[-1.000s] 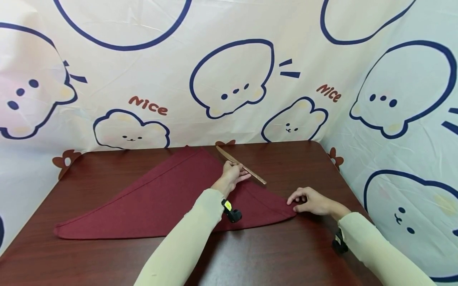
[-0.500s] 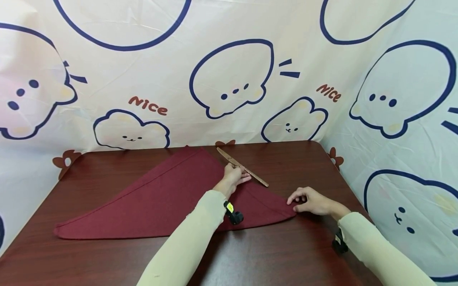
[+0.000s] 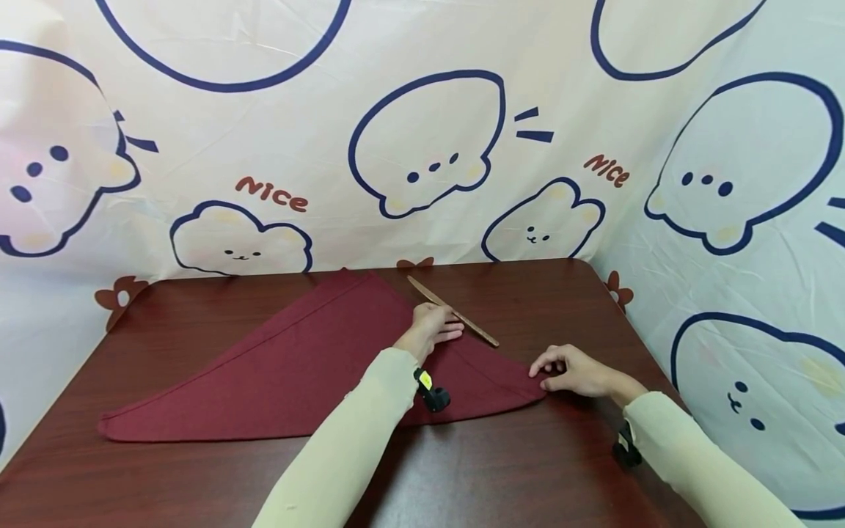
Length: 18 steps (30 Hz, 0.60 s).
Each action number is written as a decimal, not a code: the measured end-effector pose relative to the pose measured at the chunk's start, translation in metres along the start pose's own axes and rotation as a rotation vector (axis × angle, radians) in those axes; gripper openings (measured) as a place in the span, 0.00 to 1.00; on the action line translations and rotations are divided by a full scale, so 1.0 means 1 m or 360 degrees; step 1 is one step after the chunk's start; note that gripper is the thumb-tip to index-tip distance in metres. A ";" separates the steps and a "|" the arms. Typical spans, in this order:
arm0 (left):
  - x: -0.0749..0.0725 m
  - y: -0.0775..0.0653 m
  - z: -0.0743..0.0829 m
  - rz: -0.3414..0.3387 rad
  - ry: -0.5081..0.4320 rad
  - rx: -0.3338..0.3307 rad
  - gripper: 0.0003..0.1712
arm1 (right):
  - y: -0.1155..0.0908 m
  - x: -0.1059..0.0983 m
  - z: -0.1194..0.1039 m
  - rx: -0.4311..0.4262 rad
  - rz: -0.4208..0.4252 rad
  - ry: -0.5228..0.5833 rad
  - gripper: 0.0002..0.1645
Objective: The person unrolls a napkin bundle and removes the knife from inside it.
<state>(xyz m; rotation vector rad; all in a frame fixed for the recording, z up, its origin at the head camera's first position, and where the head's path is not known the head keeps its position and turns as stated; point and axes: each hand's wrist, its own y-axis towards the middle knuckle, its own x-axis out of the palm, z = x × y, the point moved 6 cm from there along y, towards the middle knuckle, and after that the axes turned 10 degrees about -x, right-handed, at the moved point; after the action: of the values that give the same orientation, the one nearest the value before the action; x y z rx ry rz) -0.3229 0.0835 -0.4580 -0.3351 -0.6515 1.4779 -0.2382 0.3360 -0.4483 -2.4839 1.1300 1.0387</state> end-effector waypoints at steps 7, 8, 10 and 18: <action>-0.002 -0.001 -0.001 -0.0006 -0.0037 -0.0077 0.21 | -0.001 0.001 0.001 -0.0015 0.0005 0.0010 0.09; -0.002 -0.001 -0.001 -0.0003 -0.0043 -0.0082 0.22 | -0.001 0.001 0.001 -0.0015 0.0006 0.0009 0.08; -0.003 -0.001 -0.001 0.0005 -0.0052 -0.0090 0.23 | -0.001 0.001 0.001 -0.0014 0.0009 0.0006 0.08; -0.004 -0.003 0.002 -0.0001 -0.0089 -0.0115 0.29 | -0.001 0.000 -0.001 -0.0004 0.0002 0.0013 0.09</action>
<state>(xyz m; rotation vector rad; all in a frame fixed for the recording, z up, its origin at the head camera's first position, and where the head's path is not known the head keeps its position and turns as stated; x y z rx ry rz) -0.3219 0.0790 -0.4555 -0.3501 -0.7512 1.4697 -0.2370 0.3362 -0.4482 -2.4922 1.1331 1.0317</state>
